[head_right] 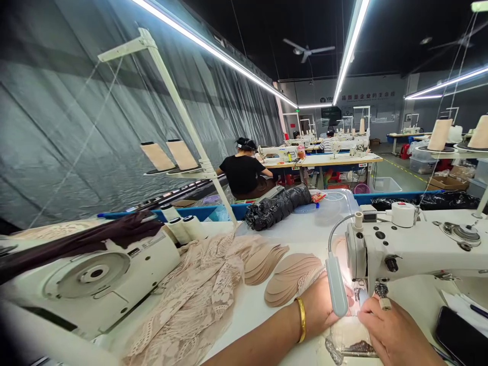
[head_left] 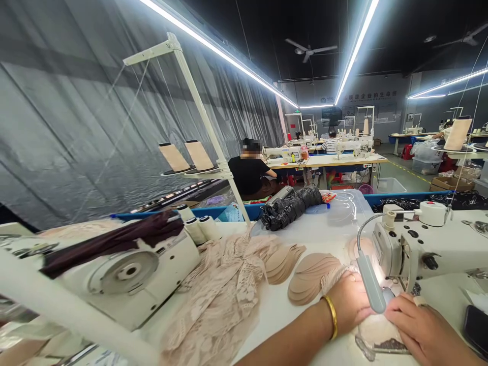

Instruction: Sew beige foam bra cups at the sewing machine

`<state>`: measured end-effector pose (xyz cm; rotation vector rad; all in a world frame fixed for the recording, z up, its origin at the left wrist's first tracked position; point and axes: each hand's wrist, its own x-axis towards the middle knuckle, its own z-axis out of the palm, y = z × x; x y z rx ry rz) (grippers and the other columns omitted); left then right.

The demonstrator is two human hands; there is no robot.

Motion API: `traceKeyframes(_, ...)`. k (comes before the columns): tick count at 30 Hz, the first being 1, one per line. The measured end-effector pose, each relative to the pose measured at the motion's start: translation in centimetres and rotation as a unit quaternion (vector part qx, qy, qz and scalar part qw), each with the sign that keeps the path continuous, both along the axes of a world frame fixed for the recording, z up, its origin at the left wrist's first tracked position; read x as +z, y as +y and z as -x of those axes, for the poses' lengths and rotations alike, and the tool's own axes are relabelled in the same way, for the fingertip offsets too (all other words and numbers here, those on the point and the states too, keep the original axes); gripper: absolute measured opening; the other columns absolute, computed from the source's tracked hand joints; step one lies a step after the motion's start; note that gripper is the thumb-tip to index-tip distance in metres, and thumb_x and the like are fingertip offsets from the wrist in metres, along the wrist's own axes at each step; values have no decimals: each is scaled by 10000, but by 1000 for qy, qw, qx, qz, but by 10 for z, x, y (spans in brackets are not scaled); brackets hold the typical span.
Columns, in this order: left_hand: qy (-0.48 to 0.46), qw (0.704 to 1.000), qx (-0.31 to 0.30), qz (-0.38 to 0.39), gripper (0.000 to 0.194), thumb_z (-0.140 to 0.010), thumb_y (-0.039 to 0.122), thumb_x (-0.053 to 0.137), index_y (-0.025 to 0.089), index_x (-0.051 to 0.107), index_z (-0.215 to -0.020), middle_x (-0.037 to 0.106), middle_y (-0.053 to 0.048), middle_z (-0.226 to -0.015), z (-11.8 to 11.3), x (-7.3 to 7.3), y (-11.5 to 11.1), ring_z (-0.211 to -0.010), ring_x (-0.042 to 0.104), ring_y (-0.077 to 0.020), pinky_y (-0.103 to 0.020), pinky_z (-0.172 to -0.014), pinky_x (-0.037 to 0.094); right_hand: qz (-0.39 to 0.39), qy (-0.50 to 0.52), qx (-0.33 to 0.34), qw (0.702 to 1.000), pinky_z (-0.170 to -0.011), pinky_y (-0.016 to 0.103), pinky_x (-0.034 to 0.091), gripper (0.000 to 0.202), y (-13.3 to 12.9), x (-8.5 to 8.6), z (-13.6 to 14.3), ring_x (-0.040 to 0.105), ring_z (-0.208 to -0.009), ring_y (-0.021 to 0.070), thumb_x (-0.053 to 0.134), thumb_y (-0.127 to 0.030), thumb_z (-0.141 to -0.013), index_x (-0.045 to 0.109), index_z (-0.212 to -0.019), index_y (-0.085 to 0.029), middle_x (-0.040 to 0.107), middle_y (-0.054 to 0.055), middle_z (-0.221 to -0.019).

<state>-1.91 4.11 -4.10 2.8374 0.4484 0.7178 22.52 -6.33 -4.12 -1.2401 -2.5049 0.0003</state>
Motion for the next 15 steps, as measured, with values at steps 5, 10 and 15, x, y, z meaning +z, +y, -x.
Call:
traceKeyframes(5, -5, 1000, -3, 14, 185, -1031, 367, 615, 266, 756, -1094, 794, -58, -1177, 0, 1, 1, -1116, 667, -273, -433, -1061, 365, -20, 29, -1, 999, -666, 277, 529, 336, 2, -3, 0, 700, -803, 190, 482, -36, -956, 671, -1073, -289, 729, 21, -1040)
traceKeyframes(10, 9, 1000, 26, -8, 152, -985, 300, 635, 261, 760, -1061, 779, -72, -1097, 1, 9, 2, -1103, 633, -290, -461, -1058, 352, -27, 32, -6, 999, -668, 277, 545, 325, 5, -2, 3, 710, -793, 190, 481, -49, -965, 670, -1082, -286, 727, 29, -1047)
traceKeyframes(15, 58, 994, 79, -43, 182, -999, 376, 624, 240, 746, -992, 727, -101, -1135, -2, 19, -5, -1080, 594, -311, -493, -998, 378, -56, 51, -2, 997, -670, 277, 560, 344, 7, -5, 3, 727, -788, 188, 488, -62, -961, 684, -1126, -291, 743, 26, -1047)
